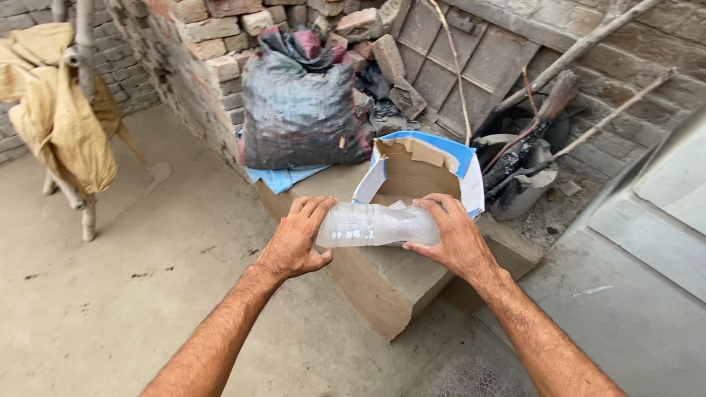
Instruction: The person picks up a plastic bottle, a stick, and a sandal from the ground and places them into a cardboard box and a brick stove, then picks up a brick labeled "7UP" and holds it.
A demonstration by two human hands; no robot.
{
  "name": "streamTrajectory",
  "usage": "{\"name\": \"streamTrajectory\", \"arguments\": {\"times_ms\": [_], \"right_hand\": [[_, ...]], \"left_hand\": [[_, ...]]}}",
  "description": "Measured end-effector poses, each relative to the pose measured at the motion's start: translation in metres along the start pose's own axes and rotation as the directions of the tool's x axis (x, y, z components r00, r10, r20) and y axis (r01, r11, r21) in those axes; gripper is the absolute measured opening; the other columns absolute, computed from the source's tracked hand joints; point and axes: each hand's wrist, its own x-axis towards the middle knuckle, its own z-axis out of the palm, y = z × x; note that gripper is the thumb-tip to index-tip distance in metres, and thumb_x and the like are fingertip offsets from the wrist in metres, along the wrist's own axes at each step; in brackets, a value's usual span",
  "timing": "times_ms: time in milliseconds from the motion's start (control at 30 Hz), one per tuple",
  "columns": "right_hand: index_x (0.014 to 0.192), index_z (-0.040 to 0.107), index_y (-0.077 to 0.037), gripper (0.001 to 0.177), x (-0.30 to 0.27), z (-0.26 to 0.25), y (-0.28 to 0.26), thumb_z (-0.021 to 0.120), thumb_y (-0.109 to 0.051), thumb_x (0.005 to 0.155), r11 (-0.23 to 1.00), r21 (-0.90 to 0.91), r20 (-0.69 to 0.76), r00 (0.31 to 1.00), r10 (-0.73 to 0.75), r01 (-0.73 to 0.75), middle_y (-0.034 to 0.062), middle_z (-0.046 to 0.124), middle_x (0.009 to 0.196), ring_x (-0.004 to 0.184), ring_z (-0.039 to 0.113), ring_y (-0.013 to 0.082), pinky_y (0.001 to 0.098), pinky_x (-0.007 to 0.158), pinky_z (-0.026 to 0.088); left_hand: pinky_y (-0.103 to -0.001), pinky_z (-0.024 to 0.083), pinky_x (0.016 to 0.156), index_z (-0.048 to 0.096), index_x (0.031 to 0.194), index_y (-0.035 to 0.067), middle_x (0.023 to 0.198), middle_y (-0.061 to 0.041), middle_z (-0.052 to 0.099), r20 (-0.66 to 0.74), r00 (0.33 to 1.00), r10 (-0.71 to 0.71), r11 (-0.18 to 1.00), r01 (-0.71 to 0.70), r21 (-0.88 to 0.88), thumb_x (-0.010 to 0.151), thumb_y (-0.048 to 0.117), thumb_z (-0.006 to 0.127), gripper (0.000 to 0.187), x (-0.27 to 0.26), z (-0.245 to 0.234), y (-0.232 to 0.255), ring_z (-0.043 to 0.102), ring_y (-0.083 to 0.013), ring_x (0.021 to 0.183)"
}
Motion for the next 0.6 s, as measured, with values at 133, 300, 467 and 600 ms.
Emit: {"name": "streamTrajectory", "arguments": {"times_ms": [133, 300, 467, 600], "right_hand": [[0.133, 0.059, -0.016, 0.078, 0.007, -0.003, 0.02, 0.093, -0.035, 0.066, 0.999, -0.028, -0.021, 1.0, 0.017, -0.018, 0.0096, 0.053, 0.137, 0.131, 0.051, 0.0314, 0.0463, 0.109, 0.047], [0.131, 0.06, -0.017, 0.074, 0.017, -0.002, 0.039, 0.093, -0.034, 0.067, 0.996, -0.037, -0.028, 0.997, 0.076, -0.077, 0.0098, 0.053, 0.137, 0.131, 0.052, 0.0322, 0.047, 0.108, 0.048], [0.131, 0.06, -0.016, 0.071, 0.033, 0.002, 0.056, 0.091, -0.033, 0.069, 0.994, -0.039, -0.061, 0.993, 0.103, -0.105, 0.0119, 0.052, 0.138, 0.128, 0.055, 0.0337, 0.0471, 0.107, 0.049], [0.131, 0.059, -0.014, 0.071, 0.039, 0.008, 0.068, 0.09, -0.032, 0.07, 0.991, -0.048, -0.089, 0.989, 0.117, -0.122, 0.0131, 0.053, 0.137, 0.127, 0.055, 0.0352, 0.0474, 0.106, 0.05]], "left_hand": [[-0.048, 0.044, 0.112, 0.047, 0.141, 0.006, 0.144, -0.013, 0.051, 0.019, 0.999, 0.046, 0.999, -0.045, -0.025, 0.061, 0.013, 0.081, 0.087, 0.031, 0.011, -0.004, 0.042, -0.0358, 0.137], [-0.047, 0.044, 0.113, 0.046, 0.141, 0.006, 0.144, -0.013, 0.051, 0.057, 0.993, 0.099, 0.993, -0.095, -0.062, 0.061, 0.014, 0.081, 0.087, 0.067, 0.021, -0.015, 0.043, -0.036, 0.136], [-0.049, 0.044, 0.112, 0.047, 0.141, 0.005, 0.143, -0.015, 0.051, 0.074, 0.984, 0.163, 0.983, -0.155, -0.103, 0.062, 0.016, 0.082, 0.087, 0.103, 0.029, -0.029, 0.043, -0.037, 0.137], [-0.051, 0.043, 0.108, 0.046, 0.141, 0.005, 0.144, -0.015, 0.051, 0.14, 0.979, 0.147, 0.987, -0.135, -0.089, 0.061, 0.016, 0.082, 0.089, 0.126, 0.041, -0.038, 0.042, -0.0367, 0.138]]}}
